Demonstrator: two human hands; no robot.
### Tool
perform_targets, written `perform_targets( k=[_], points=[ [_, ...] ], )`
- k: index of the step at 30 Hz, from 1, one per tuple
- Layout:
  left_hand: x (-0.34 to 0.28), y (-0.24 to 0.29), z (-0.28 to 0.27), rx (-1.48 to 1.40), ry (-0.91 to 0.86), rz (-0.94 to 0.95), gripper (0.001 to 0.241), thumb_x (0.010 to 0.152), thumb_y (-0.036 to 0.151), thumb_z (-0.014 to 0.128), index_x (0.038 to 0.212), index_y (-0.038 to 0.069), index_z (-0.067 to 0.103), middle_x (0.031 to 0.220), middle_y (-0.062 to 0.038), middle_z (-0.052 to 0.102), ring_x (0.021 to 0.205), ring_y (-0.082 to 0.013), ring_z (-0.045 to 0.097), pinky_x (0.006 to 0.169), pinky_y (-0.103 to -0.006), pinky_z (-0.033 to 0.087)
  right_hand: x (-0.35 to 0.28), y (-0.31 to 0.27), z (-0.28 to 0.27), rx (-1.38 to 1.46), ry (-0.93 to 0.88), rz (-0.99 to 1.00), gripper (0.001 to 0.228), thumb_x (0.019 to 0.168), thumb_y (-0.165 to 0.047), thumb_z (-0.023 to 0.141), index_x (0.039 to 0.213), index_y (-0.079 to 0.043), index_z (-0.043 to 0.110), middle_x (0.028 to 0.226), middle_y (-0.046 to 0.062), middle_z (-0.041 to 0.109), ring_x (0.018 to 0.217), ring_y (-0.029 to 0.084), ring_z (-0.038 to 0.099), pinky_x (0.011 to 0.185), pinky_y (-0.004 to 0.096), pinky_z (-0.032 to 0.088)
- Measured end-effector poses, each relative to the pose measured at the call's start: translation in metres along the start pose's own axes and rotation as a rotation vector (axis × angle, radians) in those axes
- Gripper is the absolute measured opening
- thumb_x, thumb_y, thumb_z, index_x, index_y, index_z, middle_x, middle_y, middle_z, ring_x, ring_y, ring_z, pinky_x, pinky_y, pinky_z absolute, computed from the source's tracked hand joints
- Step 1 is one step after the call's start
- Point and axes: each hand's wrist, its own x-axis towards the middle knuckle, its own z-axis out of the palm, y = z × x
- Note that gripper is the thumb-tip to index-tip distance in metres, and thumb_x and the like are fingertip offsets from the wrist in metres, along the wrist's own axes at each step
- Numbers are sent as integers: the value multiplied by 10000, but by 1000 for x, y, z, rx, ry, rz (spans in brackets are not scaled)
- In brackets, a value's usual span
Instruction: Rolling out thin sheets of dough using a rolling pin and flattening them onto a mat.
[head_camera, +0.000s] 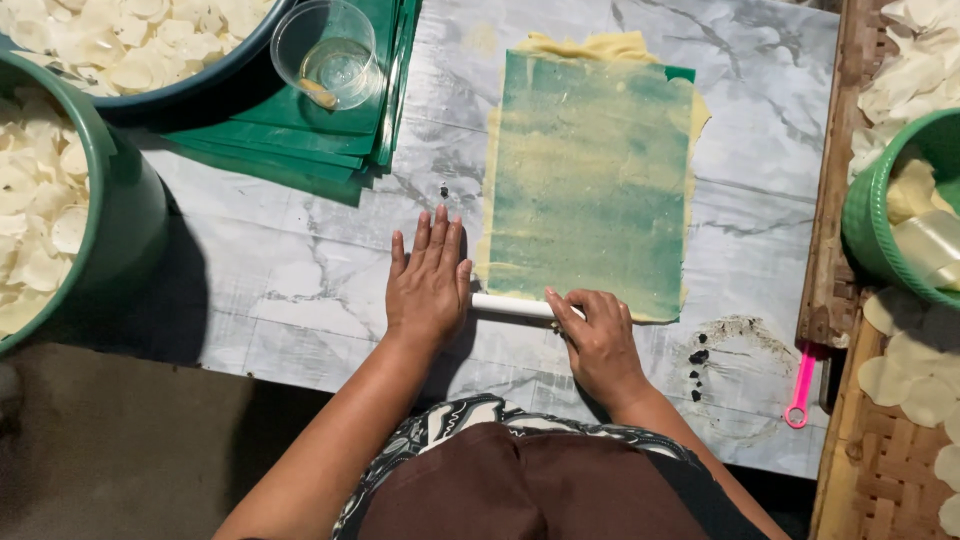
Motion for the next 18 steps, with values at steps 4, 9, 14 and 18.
perform_targets(
  k=[4, 9, 14, 18],
  points=[
    [7, -3, 6, 6, -24, -15, 638, 1093, 451, 169, 1654, 148, 157, 1738, -79, 53, 1597, -261, 15, 1266, -523, -89, 2, -2, 1, 18, 14, 17, 400, 960, -178, 621, 1354, -234, 657, 1083, 21, 571, 1052, 264, 601, 885, 394, 445],
    [-7, -1, 2, 18, -32, -10, 650, 1090, 468, 186, 1651, 143, 149, 1736, -89, 70, 1597, -269, 19, 1266, -524, -80, -11, -10, -1, -1, 123, -27, 349, 981, -166, 633, 1323, -206, 695, 1058, 48, 555, 980, 283, 595, 858, 393, 465],
    [-19, -1, 9, 18, 40, 13, 648, 1093, 468, 209, 1653, 146, 156, 1737, -86, 74, 1597, -270, 19, 1264, -522, -80, -12, -16, -8, -14, 145, -75, 288, 986, -158, 631, 1266, -165, 701, 1047, 53, 563, 943, 279, 617, 801, 395, 481],
    [-2, 5, -4, 28, 103, 21, 640, 1101, 451, 235, 1664, 164, 136, 1744, -65, 54, 1601, -258, 11, 1272, -517, -73, 0, -8, -14, -28, 158, -95, 302, 981, -151, 630, 1278, -144, 688, 1071, 69, 562, 961, 298, 619, 805, 409, 482]
  ],
)
